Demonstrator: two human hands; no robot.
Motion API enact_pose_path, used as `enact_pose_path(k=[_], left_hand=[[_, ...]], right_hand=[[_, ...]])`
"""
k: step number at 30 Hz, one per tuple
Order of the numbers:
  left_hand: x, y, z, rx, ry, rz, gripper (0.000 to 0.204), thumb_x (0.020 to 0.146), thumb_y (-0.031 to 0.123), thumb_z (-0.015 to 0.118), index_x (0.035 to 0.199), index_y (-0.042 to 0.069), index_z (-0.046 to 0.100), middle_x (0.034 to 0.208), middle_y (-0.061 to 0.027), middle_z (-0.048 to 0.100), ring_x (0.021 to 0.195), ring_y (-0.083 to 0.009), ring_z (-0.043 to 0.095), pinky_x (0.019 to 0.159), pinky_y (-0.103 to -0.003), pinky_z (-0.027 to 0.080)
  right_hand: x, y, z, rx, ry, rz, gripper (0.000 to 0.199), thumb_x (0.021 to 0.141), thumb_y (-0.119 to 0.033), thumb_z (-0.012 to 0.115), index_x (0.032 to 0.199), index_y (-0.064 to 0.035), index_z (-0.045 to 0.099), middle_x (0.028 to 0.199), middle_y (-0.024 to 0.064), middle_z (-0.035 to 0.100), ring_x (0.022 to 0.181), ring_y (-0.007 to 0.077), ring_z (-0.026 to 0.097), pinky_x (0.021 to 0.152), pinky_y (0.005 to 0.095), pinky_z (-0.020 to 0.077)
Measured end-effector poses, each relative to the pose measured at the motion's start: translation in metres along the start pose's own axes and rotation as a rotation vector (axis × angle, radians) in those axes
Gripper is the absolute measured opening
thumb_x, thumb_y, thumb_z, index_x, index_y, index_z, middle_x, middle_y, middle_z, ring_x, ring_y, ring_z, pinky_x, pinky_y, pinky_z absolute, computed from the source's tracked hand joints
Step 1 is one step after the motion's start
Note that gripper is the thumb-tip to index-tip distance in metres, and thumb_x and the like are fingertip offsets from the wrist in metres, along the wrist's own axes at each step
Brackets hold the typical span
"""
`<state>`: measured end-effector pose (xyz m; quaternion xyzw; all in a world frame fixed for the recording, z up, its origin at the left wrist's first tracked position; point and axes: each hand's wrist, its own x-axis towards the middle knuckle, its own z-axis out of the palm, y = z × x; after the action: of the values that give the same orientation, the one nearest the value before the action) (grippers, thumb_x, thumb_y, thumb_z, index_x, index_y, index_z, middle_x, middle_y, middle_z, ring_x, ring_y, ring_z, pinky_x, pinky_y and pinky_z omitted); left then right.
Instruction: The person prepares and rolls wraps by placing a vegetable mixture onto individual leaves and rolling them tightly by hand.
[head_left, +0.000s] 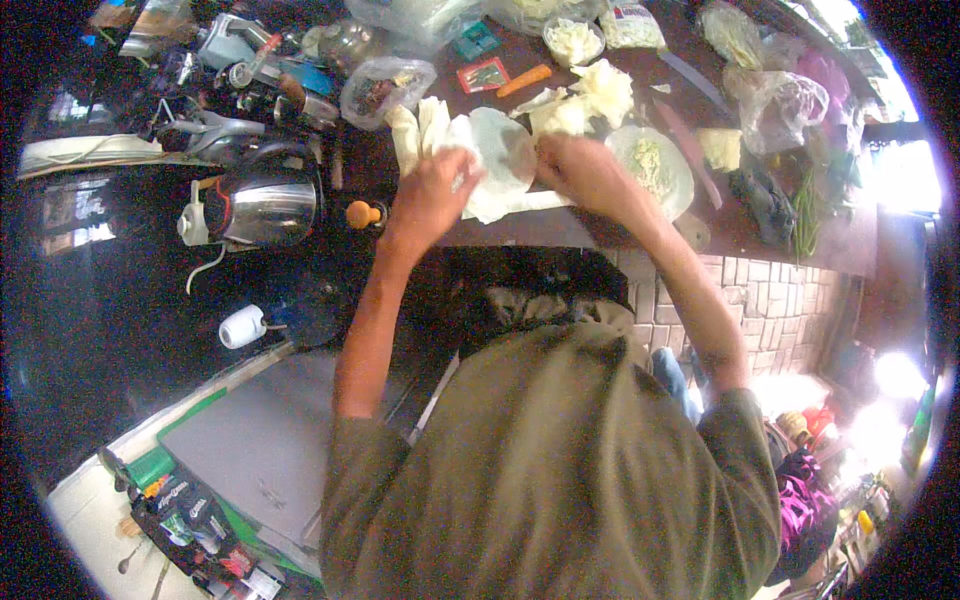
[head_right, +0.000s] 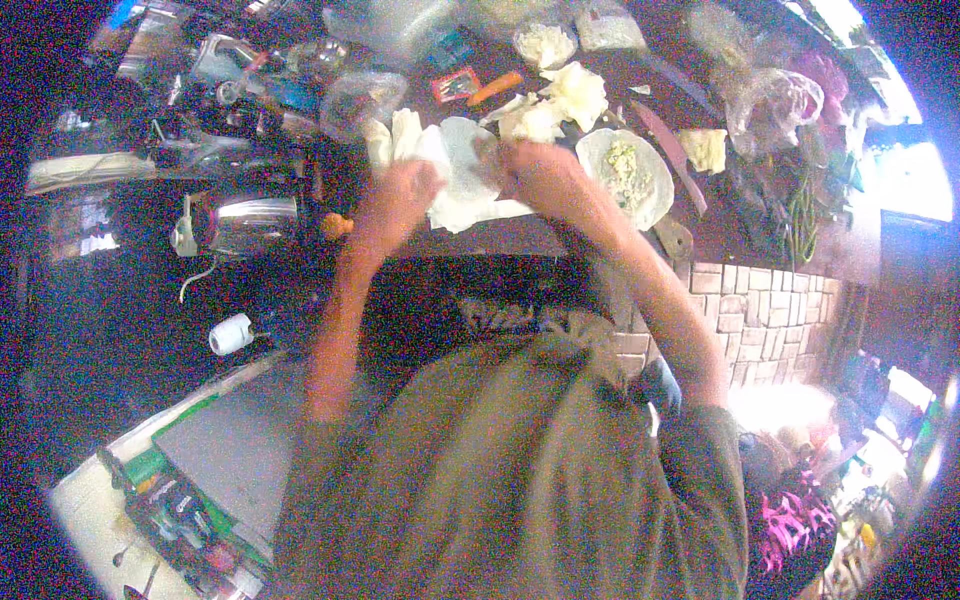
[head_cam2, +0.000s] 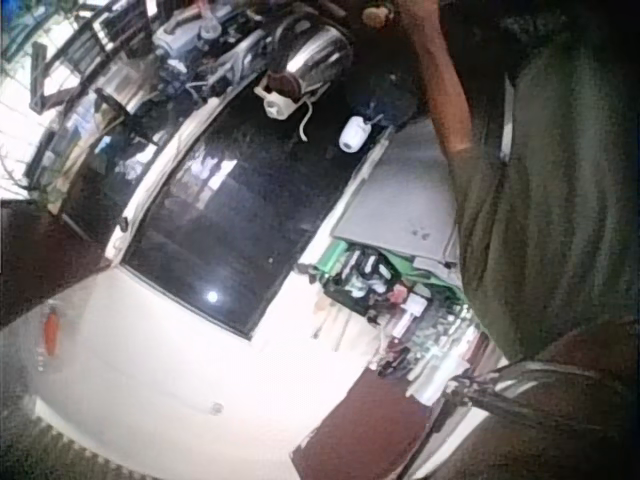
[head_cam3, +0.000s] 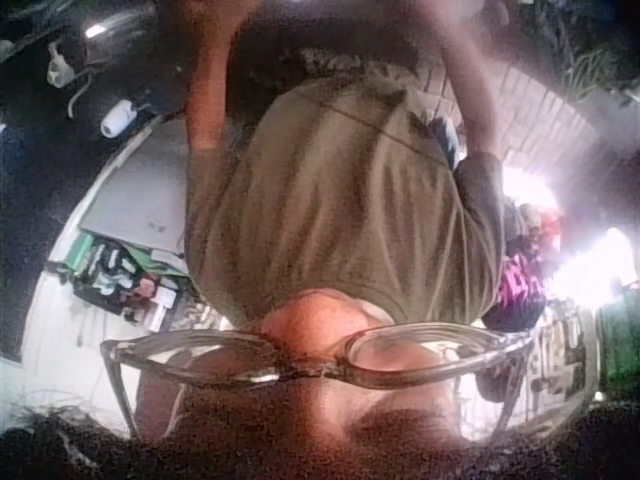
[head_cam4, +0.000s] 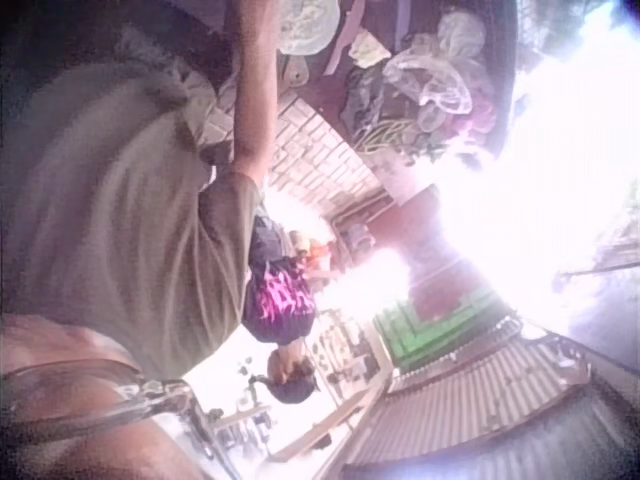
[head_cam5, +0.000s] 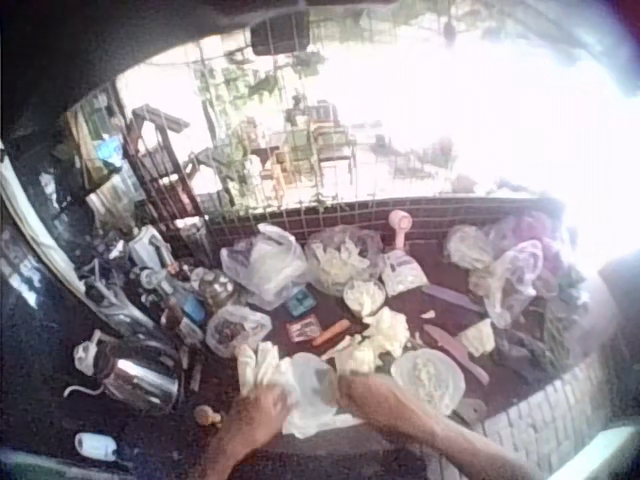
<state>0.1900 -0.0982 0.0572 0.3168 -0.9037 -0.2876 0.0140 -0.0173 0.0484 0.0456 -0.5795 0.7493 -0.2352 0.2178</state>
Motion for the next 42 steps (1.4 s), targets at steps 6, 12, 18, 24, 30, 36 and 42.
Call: enact_pose_path(k=[6, 12, 18, 24, 30, 36, 42], left_hand=[[-0.041, -0.023, 0.052, 0.184, 0.115, 0.078, 0.04, 0.092, 0.033, 0.072, 0.114, 0.001, 0.061, 0.114, -0.0187, 0.062, 0.109, -0.0379, 0.062, 0.091, -0.048, 0.052], [-0.037, -0.037, 0.067, -0.012, 0.128, 0.038, 0.043, 0.088, 0.032, 0.077, 0.115, 0.002, 0.061, 0.113, -0.0172, 0.063, 0.111, -0.0374, 0.06, 0.092, -0.047, 0.05], [-0.036, -0.039, 0.072, -0.096, 0.111, -0.011, 0.037, 0.083, 0.024, 0.082, 0.108, 0.003, 0.064, 0.105, -0.0153, 0.067, 0.102, -0.0395, 0.064, 0.092, -0.047, 0.05], [-0.039, -0.037, 0.081, 0.021, 0.093, 0.093, 0.032, 0.086, 0.019, 0.076, 0.112, 0.005, 0.065, 0.111, -0.0159, 0.065, 0.108, -0.0383, 0.061, 0.094, -0.048, 0.049], [-0.042, -0.049, 0.094, 0.022, 0.09, 0.139, 0.036, 0.086, 0.019, 0.075, 0.117, 0.007, 0.063, 0.118, -0.0148, 0.062, 0.113, -0.0379, 0.058, 0.098, -0.048, 0.047], [-0.054, -0.033, 0.085, 0.074, 0.255, 0.266, 0.043, 0.088, 0.031, 0.075, 0.121, 0.007, 0.061, 0.119, -0.0134, 0.063, 0.113, -0.036, 0.058, 0.101, -0.05, 0.045], [-0.045, -0.031, 0.11, 0.101, 0.266, 0.376, 0.033, 0.089, 0.025, 0.072, 0.116, 0.007, 0.065, 0.113, -0.0064, 0.063, 0.109, -0.0273, 0.058, 0.095, -0.042, 0.047]], right_hand=[[-0.032, 0.02, 0.049, -0.247, -0.061, -0.079, 0.038, 0.092, -0.033, 0.069, 0.112, -0.0033, 0.059, 0.112, 0.0165, 0.059, 0.113, 0.038, 0.056, 0.095, 0.0484, 0.0474], [-0.016, 0.021, 0.07, -0.266, -0.059, -0.26, 0.045, 0.09, -0.034, 0.071, 0.122, -0.0047, 0.059, 0.113, 0.0155, 0.058, 0.111, 0.0368, 0.056, 0.095, 0.0476, 0.0476], [-0.017, 0.025, 0.075, -0.208, -0.096, -0.258, 0.039, 0.089, -0.025, 0.072, 0.118, -0.0038, 0.055, 0.11, 0.0165, 0.059, 0.11, 0.0375, 0.058, 0.094, 0.0476, 0.049], [-0.02, 0.03, 0.07, -0.235, -0.203, -0.112, 0.04, 0.088, -0.019, 0.072, 0.118, -0.0033, 0.052, 0.11, 0.0176, 0.059, 0.11, 0.0399, 0.059, 0.094, 0.0497, 0.0495], [-0.021, 0.031, 0.064, -0.299, -0.238, -0.209, 0.039, 0.089, -0.02, 0.067, 0.12, -0.0019, 0.054, 0.113, 0.0157, 0.057, 0.109, 0.0372, 0.059, 0.088, 0.047, 0.0546], [-0.04, 0.022, 0.061, -0.307, -0.205, -0.198, 0.032, 0.089, -0.014, 0.066, 0.118, -0.0056, 0.055, 0.11, 0.0139, 0.059, 0.107, 0.0344, 0.058, 0.092, 0.0444, 0.0487], [-0.049, 0.028, 0.072, -0.256, -0.095, -0.223, 0.032, 0.085, -0.017, 0.067, 0.113, -0.0051, 0.059, 0.105, 0.0119, 0.059, 0.103, 0.0311, 0.058, 0.09, 0.0438, 0.0497]])
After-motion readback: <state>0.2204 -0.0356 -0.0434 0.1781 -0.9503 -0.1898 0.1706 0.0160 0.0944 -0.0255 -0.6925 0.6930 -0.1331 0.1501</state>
